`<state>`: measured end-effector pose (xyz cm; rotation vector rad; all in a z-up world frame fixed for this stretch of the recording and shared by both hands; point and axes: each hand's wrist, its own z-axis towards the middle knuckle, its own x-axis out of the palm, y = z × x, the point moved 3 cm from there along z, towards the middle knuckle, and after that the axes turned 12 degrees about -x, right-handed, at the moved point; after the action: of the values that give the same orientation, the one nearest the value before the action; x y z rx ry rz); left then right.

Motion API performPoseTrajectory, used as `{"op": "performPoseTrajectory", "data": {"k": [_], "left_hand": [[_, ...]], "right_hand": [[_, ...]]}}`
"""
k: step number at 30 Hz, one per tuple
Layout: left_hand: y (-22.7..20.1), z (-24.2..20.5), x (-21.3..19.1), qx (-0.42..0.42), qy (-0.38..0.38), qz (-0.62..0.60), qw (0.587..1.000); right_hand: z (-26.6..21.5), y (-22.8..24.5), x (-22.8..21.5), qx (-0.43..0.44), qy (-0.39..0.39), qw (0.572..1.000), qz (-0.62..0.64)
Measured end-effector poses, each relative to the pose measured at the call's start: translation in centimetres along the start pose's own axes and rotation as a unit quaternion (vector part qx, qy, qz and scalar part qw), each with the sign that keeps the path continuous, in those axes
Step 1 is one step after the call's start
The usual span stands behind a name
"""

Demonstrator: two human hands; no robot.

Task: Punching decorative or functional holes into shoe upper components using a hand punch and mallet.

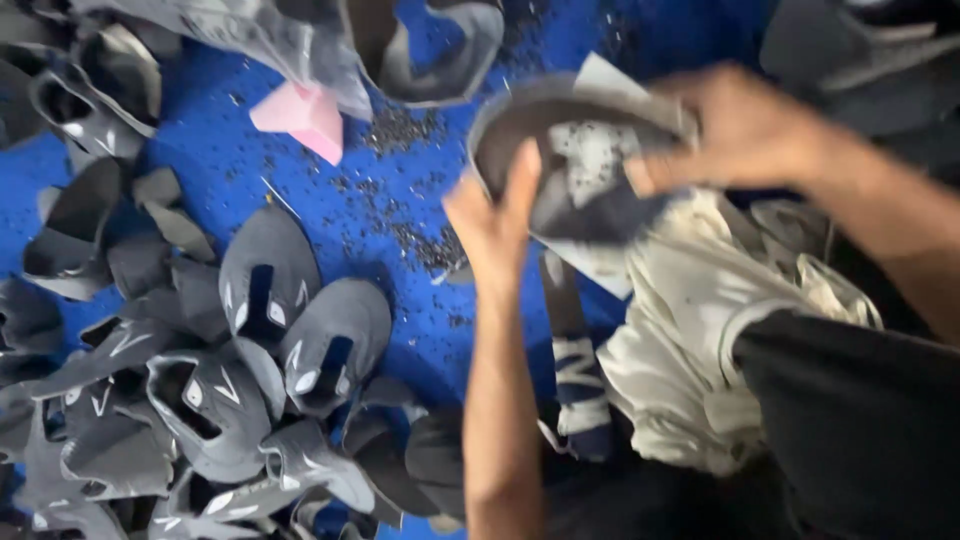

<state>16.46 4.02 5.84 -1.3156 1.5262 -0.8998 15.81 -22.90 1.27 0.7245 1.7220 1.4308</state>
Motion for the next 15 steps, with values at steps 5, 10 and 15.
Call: {"op": "performPoseTrajectory", "data": {"k": [5,10,15], "left_hand": [[-4.8,9.6,2.7,0.286,0.034,0.033,0.957],[8.8,5.7,2.7,0.19,0.071,0.231,0.952],[9.4,-1.4,2.7,0.24,0.066,0.369,0.896]], "right_hand": [[6.4,-3.9,-5.8,0.02,-0.182,0.898,-0.399],[2.7,-6.2,-0.5,-0.034,-0.089,0.853,-0.513],[-2.7,-3.5,5.6,0.006,0.059,0.748,-0.661]]}}
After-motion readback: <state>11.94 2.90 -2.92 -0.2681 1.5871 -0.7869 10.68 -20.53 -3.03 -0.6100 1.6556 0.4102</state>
